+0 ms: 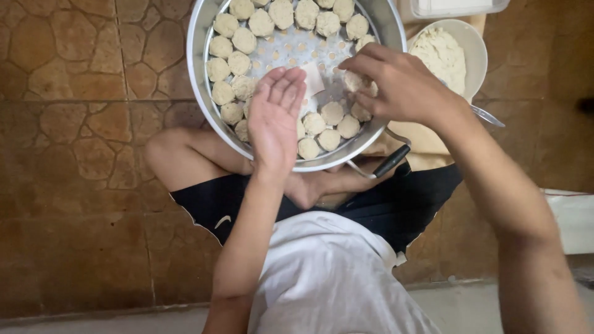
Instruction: The person sits on the floor and uses a fork to press a pattern into small balls of dough held in their hand. They place the shaped dough onto a perforated metal tray. The person then spreads a white paste onto a small square paper using the fork.
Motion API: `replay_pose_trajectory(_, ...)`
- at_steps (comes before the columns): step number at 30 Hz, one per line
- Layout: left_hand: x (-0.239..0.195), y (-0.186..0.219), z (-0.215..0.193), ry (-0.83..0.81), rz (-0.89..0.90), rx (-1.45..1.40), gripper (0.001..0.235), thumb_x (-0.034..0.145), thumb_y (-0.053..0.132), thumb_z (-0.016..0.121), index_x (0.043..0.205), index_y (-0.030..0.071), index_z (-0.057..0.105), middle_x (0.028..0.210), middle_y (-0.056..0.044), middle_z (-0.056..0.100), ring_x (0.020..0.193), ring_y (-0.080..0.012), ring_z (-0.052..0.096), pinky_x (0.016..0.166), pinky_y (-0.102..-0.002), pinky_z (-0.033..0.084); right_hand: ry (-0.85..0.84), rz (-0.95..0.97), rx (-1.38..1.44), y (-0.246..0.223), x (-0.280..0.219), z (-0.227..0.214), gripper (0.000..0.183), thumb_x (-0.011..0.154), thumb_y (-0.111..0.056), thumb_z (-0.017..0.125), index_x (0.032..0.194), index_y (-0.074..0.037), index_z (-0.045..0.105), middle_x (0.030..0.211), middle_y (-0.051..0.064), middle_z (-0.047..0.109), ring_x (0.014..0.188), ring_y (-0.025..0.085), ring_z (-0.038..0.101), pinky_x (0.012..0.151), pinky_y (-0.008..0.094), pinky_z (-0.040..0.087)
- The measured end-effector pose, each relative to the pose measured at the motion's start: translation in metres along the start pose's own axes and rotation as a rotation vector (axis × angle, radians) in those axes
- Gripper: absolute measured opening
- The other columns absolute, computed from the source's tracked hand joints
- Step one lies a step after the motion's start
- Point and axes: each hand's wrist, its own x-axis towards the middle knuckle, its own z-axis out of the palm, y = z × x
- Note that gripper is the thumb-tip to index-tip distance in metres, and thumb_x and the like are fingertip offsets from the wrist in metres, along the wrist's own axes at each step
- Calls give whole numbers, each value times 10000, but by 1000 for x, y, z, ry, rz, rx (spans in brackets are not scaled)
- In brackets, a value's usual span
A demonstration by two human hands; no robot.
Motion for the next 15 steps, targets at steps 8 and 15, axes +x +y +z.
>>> replay_pose_trajectory(8,6,0,-24,108,28,114,288,997,249,539,1177,28,582,1155,-210,661,1147,-305,634,1091,-420,494,-154,-154,-427,31,30,56,503,806,-147,621,1305,-77,635,1132,165,689,971,380,706,631,537,609)
replay_pose_trajectory(15,5,6,-24,116,42,114,247,1007,228,517,1137,35,602,1110,-201,673,1111,-300,651,1099,-430,497,-515,-13,-233,17,46,36,556,884,-161,516,1439,-195,541,1398,149,568,1128,402,632,877,560,519)
